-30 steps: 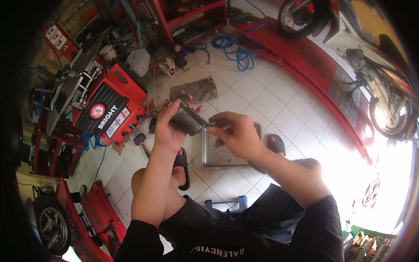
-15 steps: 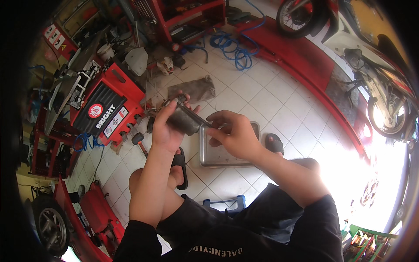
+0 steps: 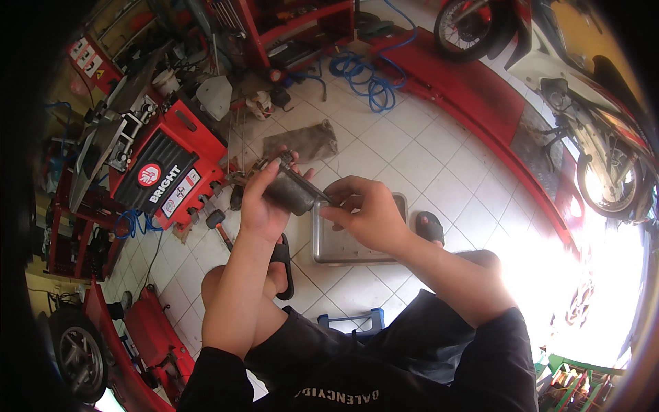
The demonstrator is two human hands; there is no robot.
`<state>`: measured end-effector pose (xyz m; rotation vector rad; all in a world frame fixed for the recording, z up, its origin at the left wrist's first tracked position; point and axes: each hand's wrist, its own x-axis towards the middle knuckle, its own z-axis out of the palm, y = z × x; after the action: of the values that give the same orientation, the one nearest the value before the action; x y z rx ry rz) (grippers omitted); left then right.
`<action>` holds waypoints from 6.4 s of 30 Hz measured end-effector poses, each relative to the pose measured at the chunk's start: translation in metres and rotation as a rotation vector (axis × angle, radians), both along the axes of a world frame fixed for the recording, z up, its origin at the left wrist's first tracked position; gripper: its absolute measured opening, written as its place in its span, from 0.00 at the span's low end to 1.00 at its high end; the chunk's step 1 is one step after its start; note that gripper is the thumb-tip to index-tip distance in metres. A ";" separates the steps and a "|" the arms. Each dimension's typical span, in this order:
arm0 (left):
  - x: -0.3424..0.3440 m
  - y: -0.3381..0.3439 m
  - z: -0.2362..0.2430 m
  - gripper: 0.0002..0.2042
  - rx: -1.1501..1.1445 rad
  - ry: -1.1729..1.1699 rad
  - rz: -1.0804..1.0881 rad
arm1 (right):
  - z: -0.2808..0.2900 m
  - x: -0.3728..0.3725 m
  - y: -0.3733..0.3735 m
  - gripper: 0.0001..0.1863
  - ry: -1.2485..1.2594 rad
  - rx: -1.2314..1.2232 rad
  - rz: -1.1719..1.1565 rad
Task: The person uses a screwdriver to pry and remove components from a cylindrical motorcycle part held in their left hand. They repeatedly insert the tool into the part, twist it, and pull out small pieces, placing them into a metal tray on the floor.
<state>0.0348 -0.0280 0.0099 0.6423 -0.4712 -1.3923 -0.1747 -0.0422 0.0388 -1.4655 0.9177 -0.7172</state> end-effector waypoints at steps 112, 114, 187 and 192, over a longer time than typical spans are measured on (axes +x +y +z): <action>0.041 -0.007 0.019 0.17 -0.021 0.166 0.289 | 0.015 -0.023 0.021 0.24 0.161 0.009 0.252; 0.038 -0.005 0.021 0.17 -0.022 0.155 0.262 | 0.008 -0.019 0.027 0.24 0.099 0.009 0.282; 0.004 -0.008 -0.011 0.18 0.047 0.068 0.146 | 0.002 -0.004 0.007 0.23 -0.024 0.492 0.244; 0.029 -0.020 -0.013 0.14 0.035 0.163 0.198 | 0.033 -0.028 0.006 0.31 0.344 -0.352 0.317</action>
<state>0.0634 -0.0476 -0.0028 0.5818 -0.2472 -1.2549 -0.2023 -0.0366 0.0720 -2.0375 0.8114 -0.4084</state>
